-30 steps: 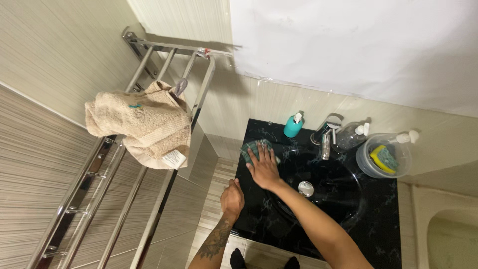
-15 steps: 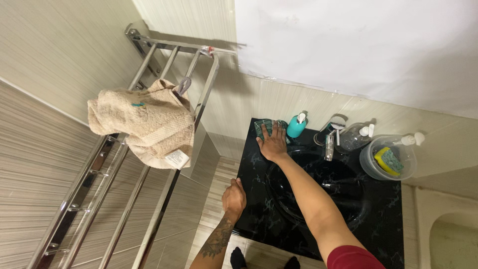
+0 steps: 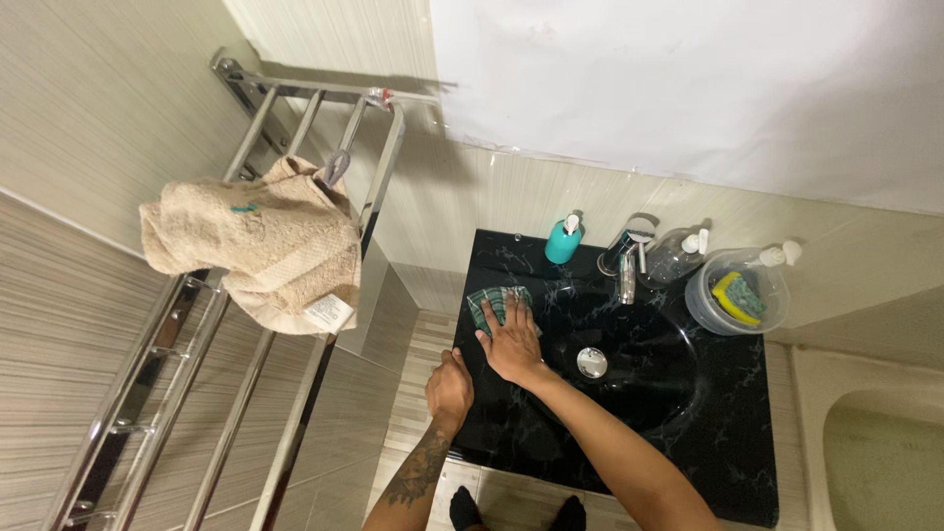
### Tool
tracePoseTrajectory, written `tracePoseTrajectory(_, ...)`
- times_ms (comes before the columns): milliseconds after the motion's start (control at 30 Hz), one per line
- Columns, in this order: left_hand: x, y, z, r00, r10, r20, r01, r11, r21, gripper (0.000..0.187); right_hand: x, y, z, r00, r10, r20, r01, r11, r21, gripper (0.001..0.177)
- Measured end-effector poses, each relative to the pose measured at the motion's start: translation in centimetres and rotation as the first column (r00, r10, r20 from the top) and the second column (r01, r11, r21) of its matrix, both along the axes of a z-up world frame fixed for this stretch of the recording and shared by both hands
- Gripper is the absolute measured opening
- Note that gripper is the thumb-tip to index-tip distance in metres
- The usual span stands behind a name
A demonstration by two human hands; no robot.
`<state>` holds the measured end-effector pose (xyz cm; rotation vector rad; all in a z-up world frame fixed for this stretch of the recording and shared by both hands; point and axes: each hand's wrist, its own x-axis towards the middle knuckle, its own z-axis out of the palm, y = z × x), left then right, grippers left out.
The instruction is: The person wipes the black marble countertop and the sink bowl using a cloth.
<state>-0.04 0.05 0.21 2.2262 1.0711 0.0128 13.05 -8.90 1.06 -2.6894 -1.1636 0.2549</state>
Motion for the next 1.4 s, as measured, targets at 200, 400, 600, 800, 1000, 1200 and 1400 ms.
tracePoseTrajectory(200, 0.0, 0.0, 0.4, 0.999, -0.015, -0.05, 0.013, 0.999, -0.045, 0.049, 6.4, 2.6, -0.6, 0.999, -0.044, 0.028, 0.046, 0.996, -0.077, 0.069)
tracePoseTrajectory(400, 0.2, 0.1, 0.3, 1.0, -0.002, -0.021, 0.002, 1.0, -0.022, 0.048, 11.5, 6.2, 0.2, 0.991, -0.105, -0.088, 0.091, 0.985, -0.146, 0.071)
tracePoseTrajectory(600, -0.1, 0.1, 0.3, 1.0, -0.014, 0.005, 0.014, 1.0, -0.002, 0.047, 8.5, 4.6, -0.5, 0.998, -0.058, 0.037, 0.06, 0.997, -0.05, 0.068)
tracePoseTrajectory(800, -0.2, 0.2, 0.4, 0.999, -0.017, 0.045, 0.018, 1.0, -0.026, 0.046, 1.8, 1.7, -1.9, 0.993, 0.024, 0.113, -0.026, 1.0, 0.011, 0.066)
tracePoseTrajectory(1000, 0.0, 0.3, 0.7, 1.0, -0.01, -0.011, 0.01, 1.0, -0.008, 0.045, 5.8, 4.2, -1.7, 0.996, 0.067, 0.058, -0.067, 0.998, -0.016, 0.066)
tracePoseTrajectory(1200, 0.1, 0.3, 1.5, 0.999, -0.016, -0.028, 0.016, 0.999, -0.033, 0.046, 10.8, 9.4, -0.7, 0.999, 0.004, -0.044, -0.009, 0.993, -0.12, 0.067)
tracePoseTrajectory(1400, 0.2, 0.6, -0.1, 0.999, -0.015, -0.033, 0.012, 0.996, -0.087, 0.045, 9.7, 9.0, -1.0, 0.999, 0.003, -0.046, -0.008, 0.993, -0.121, 0.065)
